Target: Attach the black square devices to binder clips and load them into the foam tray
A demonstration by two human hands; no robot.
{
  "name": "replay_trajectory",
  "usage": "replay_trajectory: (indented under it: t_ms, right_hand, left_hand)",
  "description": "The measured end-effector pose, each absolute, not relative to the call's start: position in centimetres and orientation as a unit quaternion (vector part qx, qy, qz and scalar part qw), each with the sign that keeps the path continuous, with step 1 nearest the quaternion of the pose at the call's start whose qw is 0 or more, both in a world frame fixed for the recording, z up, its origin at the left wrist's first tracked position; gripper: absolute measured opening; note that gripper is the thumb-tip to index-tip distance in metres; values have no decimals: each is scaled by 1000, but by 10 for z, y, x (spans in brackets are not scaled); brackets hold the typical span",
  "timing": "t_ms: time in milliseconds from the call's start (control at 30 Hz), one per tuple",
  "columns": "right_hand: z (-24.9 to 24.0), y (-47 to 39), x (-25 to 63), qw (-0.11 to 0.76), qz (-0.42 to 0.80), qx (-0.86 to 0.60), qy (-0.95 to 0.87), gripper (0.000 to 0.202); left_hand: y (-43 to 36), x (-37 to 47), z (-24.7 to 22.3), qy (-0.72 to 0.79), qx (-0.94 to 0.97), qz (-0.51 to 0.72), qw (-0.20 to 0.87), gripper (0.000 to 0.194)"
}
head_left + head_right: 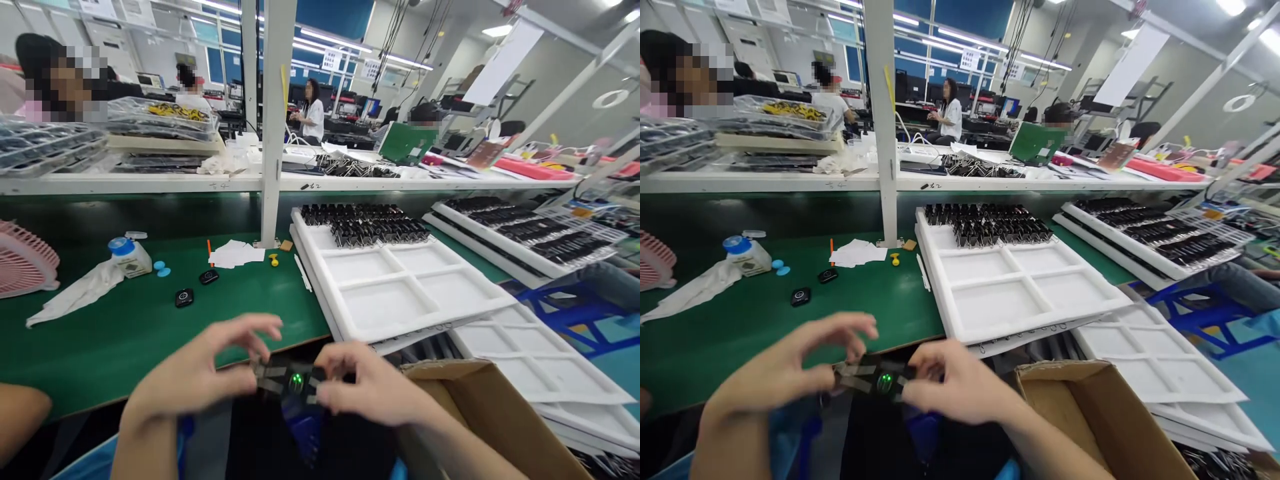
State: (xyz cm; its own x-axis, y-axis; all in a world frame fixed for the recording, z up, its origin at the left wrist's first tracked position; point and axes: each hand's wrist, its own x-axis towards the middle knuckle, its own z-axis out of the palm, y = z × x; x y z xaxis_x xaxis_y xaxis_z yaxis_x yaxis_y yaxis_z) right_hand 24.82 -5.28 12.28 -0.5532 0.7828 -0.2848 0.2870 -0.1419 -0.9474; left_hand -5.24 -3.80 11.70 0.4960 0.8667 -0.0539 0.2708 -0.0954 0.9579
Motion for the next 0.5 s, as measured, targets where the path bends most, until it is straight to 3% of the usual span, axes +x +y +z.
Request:
replay_trajectory:
  t_ms: [100, 200, 333, 500]
  right_hand:
    - [139, -3, 271, 337, 487, -530, -607, 32]
    - [142, 63, 289, 434, 251, -611, -613, 29]
    - [130, 131, 295, 399, 67, -667, -626, 29]
    - [108, 165, 285, 309, 16, -703, -640, 28]
  left_hand:
    - [20, -74, 86, 592, 558, 476, 333, 53]
    - [66, -95, 50, 767, 488, 391, 144, 56]
    - [85, -109, 17, 827, 514, 219, 66, 61]
    - [80, -113, -1, 821, 540, 186, 11, 56]
